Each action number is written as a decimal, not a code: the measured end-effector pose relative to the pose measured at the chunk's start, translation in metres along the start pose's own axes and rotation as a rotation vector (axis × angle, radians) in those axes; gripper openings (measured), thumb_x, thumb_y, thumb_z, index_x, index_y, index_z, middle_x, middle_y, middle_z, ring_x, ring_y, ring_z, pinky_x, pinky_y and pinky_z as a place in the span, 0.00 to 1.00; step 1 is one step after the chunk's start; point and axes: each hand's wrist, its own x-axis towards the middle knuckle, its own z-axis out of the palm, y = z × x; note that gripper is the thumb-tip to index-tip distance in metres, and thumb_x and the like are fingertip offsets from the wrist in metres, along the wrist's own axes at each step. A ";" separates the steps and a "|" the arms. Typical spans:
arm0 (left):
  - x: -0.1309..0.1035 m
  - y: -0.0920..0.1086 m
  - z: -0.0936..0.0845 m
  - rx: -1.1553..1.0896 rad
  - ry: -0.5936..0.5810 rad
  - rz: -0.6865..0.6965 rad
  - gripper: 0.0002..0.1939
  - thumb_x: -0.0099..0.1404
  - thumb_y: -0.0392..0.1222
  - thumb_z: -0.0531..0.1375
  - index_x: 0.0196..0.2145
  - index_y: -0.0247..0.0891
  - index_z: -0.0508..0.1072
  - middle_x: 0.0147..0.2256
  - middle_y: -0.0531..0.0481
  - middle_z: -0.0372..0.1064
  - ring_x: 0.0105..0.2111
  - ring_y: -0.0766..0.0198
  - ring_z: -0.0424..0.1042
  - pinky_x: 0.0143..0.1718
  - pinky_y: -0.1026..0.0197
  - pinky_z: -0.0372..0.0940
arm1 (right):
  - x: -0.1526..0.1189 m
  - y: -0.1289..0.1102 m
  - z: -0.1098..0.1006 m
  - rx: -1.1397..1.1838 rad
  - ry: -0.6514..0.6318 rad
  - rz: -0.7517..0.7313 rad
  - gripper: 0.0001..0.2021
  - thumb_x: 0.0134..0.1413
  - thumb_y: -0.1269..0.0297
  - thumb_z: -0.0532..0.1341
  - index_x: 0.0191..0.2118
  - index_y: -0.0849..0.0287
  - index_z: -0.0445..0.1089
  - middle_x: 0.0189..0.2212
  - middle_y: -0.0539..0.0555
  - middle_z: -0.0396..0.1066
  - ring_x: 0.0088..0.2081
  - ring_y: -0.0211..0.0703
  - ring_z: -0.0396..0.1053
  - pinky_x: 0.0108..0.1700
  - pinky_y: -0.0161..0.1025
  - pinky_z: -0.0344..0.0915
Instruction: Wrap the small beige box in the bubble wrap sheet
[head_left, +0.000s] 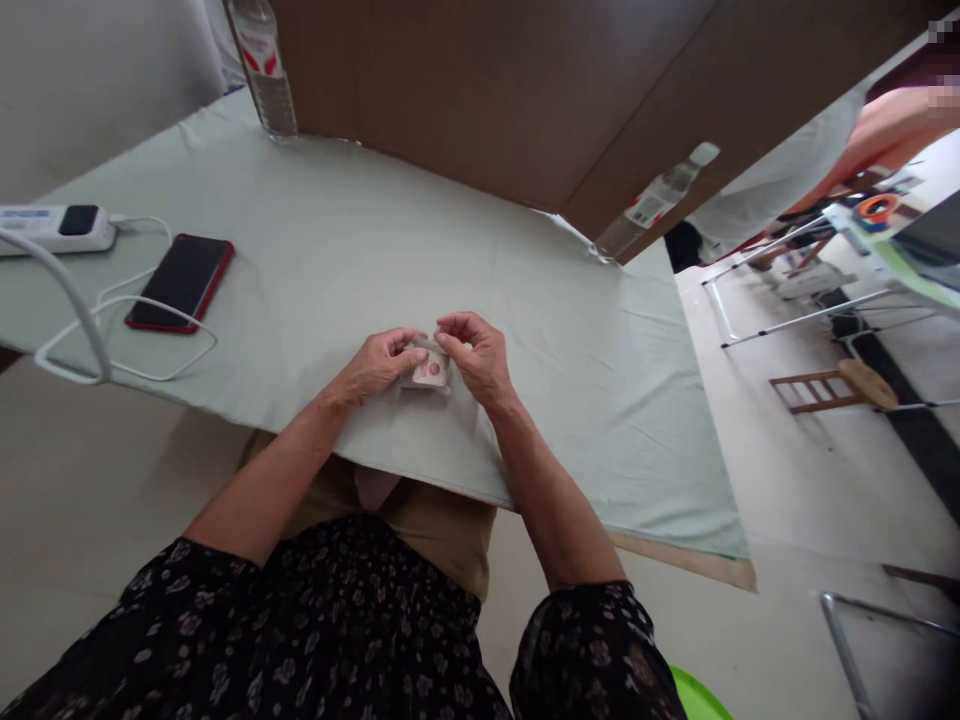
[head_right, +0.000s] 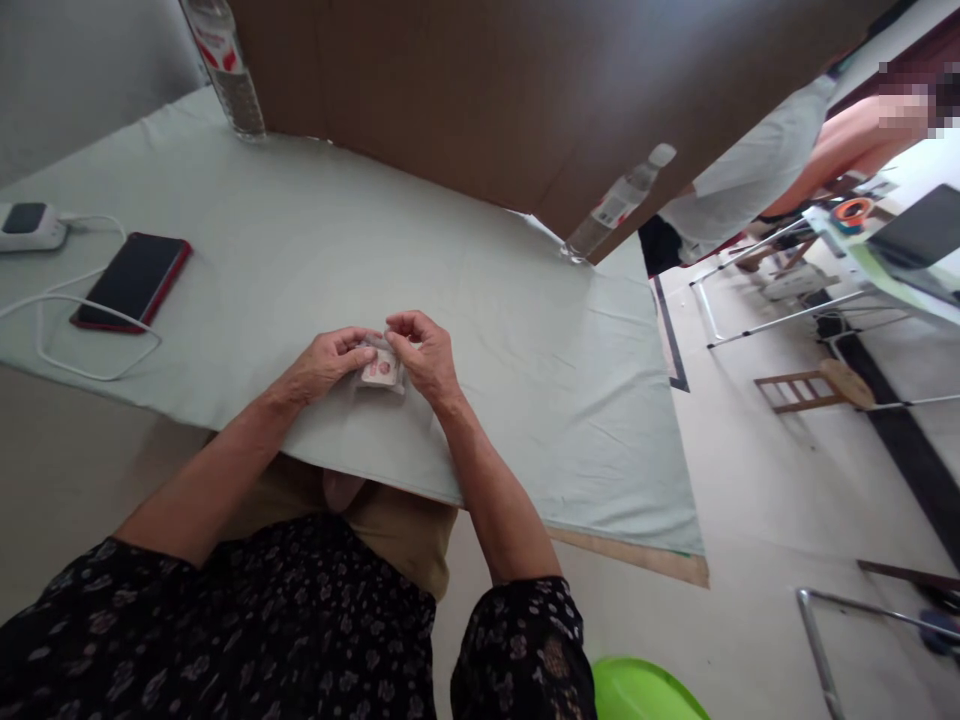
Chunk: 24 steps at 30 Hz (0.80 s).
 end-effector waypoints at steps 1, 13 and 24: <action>0.000 0.000 0.000 -0.006 0.008 -0.007 0.26 0.58 0.54 0.69 0.49 0.34 0.78 0.42 0.45 0.79 0.40 0.60 0.76 0.46 0.58 0.69 | -0.003 -0.002 0.000 -0.053 0.000 -0.030 0.05 0.55 0.63 0.64 0.37 0.54 0.75 0.33 0.49 0.77 0.37 0.41 0.73 0.46 0.43 0.69; -0.002 -0.001 0.003 0.085 0.065 0.025 0.23 0.61 0.58 0.66 0.43 0.36 0.78 0.32 0.51 0.74 0.30 0.65 0.69 0.36 0.62 0.65 | -0.057 -0.017 0.001 -0.548 -0.065 -0.319 0.08 0.65 0.64 0.59 0.39 0.50 0.77 0.48 0.54 0.82 0.55 0.53 0.75 0.60 0.55 0.62; -0.005 0.000 0.008 0.113 0.090 0.036 0.18 0.63 0.52 0.64 0.44 0.35 0.78 0.37 0.48 0.79 0.35 0.62 0.75 0.40 0.60 0.71 | -0.039 -0.009 -0.037 -0.386 -0.188 -0.128 0.39 0.52 0.43 0.71 0.67 0.47 0.64 0.69 0.57 0.65 0.69 0.60 0.61 0.69 0.61 0.57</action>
